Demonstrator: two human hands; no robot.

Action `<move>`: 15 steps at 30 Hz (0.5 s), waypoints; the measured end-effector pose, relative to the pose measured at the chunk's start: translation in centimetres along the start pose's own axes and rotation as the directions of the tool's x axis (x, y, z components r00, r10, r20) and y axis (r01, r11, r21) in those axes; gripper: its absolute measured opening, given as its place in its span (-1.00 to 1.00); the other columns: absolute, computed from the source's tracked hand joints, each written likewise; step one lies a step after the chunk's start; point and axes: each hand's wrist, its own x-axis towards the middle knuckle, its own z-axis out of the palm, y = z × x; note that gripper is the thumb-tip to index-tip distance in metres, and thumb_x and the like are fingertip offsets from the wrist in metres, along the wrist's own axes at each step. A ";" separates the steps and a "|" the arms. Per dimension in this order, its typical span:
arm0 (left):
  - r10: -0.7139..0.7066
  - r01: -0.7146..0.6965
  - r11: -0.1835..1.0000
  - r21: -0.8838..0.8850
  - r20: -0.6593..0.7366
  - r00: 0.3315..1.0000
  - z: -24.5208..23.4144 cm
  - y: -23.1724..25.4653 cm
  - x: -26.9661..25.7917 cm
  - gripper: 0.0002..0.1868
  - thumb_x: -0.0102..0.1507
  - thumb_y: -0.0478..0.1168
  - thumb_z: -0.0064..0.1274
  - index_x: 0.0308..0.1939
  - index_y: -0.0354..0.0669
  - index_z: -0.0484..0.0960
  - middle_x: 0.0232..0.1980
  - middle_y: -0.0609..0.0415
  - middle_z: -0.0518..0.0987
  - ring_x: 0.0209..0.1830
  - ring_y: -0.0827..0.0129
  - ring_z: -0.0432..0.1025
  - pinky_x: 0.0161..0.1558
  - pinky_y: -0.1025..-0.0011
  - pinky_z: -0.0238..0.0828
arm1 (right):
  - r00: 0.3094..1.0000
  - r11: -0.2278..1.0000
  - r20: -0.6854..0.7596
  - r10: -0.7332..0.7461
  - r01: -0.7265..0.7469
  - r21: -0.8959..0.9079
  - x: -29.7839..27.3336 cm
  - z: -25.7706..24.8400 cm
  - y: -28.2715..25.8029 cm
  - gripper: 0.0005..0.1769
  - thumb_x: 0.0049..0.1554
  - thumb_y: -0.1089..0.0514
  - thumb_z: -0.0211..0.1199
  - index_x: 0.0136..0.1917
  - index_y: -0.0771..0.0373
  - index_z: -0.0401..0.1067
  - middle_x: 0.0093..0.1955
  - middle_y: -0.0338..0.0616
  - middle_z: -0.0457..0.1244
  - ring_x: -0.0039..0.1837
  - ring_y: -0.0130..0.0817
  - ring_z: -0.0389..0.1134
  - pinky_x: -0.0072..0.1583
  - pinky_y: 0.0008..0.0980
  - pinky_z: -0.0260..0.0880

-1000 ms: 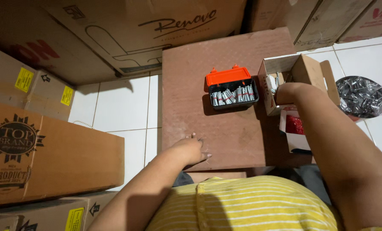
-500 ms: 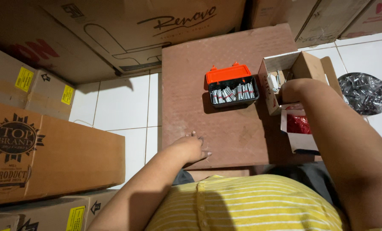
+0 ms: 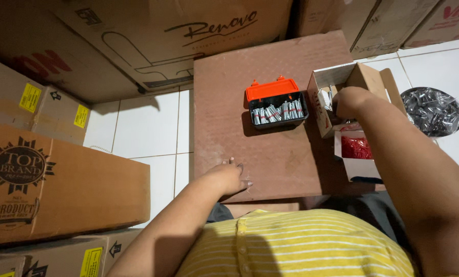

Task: The person sorts screws and washers by picking them up and placing them into a small orange container.

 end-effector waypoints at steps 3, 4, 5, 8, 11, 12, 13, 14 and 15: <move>-0.002 0.002 1.000 -0.002 -0.017 1.000 0.3 -0.1 0.2 -0.33 0.14 -0.01 -0.27 0.25 -0.33 0.12 0.32 -0.36 0.00 0.26 -0.21 0.03 0.18 0.03 0.06 | 0.979 0.984 -0.139 0.149 -0.133 0.119 -3.4 -2.8 -0.5 -0.69 -0.17 0.00 0.12 -0.20 0.11 0.54 -0.23 -0.13 0.36 -0.05 -0.13 0.37 -0.02 -0.15 0.38; 0.000 0.000 1.000 -0.002 -0.018 1.000 0.5 -0.2 0.5 -0.33 0.14 -0.01 -0.27 0.25 -0.33 0.12 0.32 -0.36 0.00 0.26 -0.21 0.03 0.18 0.03 0.06 | 0.979 0.984 -0.139 0.150 -0.134 0.118 -5.8 -5.1 -1.7 -0.69 -0.17 0.00 0.12 -0.20 0.11 0.54 -0.23 -0.13 0.36 -0.05 -0.13 0.37 -0.02 -0.15 0.38; -0.056 0.057 0.998 -0.036 0.024 0.998 0.7 -0.3 0.8 -0.31 0.15 0.09 -0.30 0.27 -0.20 0.07 0.37 -0.24 -0.13 0.31 -0.12 -0.07 0.20 0.11 0.02 | 0.975 0.970 -0.125 0.181 -0.157 0.184 -8.2 -7.4 -2.9 -0.74 -0.16 0.15 0.03 -0.23 0.14 0.49 -0.27 -0.09 0.32 -0.14 -0.12 0.32 -0.15 -0.22 0.34; -0.134 0.120 0.982 -0.146 -0.094 0.986 1.2 -0.1 0.7 -0.42 0.15 0.11 -0.27 0.20 -0.04 0.21 0.25 -0.08 0.08 0.22 0.03 0.08 0.12 0.21 0.14 | 0.983 0.949 -0.144 0.111 -0.062 0.309 -12.5 -8.8 -6.6 -0.71 -0.17 0.16 0.05 -0.16 0.13 0.46 -0.22 -0.04 0.30 -0.09 -0.08 0.28 -0.09 -0.22 0.31; -0.158 0.027 0.944 -0.328 -0.379 0.912 2.5 -0.6 3.3 -0.59 0.13 0.01 -0.16 0.02 0.05 0.46 -0.03 0.01 0.48 -0.01 0.16 0.38 -0.04 0.26 0.34 | 0.988 0.916 -0.145 -0.044 0.098 0.388 -12.8 -4.8 -10.9 -0.62 -0.20 0.02 0.18 -0.06 0.04 0.47 -0.13 -0.11 0.33 0.06 -0.13 0.31 0.07 -0.21 0.33; -0.161 -0.074 0.906 -0.417 -0.501 0.850 3.0 -1.0 4.7 -0.66 0.12 -0.01 -0.11 -0.06 0.09 0.53 -0.14 0.07 0.55 -0.08 0.24 0.43 -0.11 0.29 0.38 | 0.989 0.901 -0.108 -0.100 0.136 0.412 -12.6 -3.1 -12.5 -0.63 -0.22 0.01 0.21 -0.07 -0.02 0.47 -0.14 -0.21 0.33 0.06 -0.23 0.31 0.06 -0.27 0.33; -0.163 -0.074 0.905 -0.419 -0.502 0.849 4.2 -0.7 6.6 -0.66 0.12 -0.01 -0.11 -0.06 0.09 0.53 -0.14 0.07 0.55 -0.08 0.24 0.43 -0.11 0.29 0.38 | 0.989 0.902 -0.108 -0.102 0.138 0.409 -12.1 -1.6 -13.4 -0.63 -0.22 0.01 0.21 -0.07 -0.02 0.47 -0.14 -0.21 0.33 0.06 -0.23 0.31 0.06 -0.27 0.33; -0.225 -0.137 0.679 -0.721 -0.382 0.897 5.3 -0.4 8.6 -0.64 0.12 -0.04 -0.09 -0.03 0.01 0.50 -0.32 0.06 0.55 -0.33 0.34 0.44 -0.34 0.46 0.38 | 0.987 0.875 -0.119 -0.112 0.155 0.458 -11.7 0.0 -14.4 -0.66 -0.20 0.07 0.18 -0.09 0.05 0.47 -0.15 -0.15 0.33 0.05 -0.17 0.32 0.05 -0.25 0.33; -0.232 -0.156 0.351 -0.923 -0.247 0.941 6.5 -0.1 10.5 -0.62 0.13 -0.09 -0.07 0.00 -0.08 0.48 -0.49 0.03 0.56 -0.58 0.44 0.45 -0.58 0.62 0.37 | 0.984 0.845 -0.131 -0.121 0.171 0.506 -11.2 1.5 -15.3 -0.68 -0.18 0.12 0.14 -0.10 0.12 0.47 -0.16 -0.09 0.33 0.03 -0.12 0.32 0.05 -0.22 0.33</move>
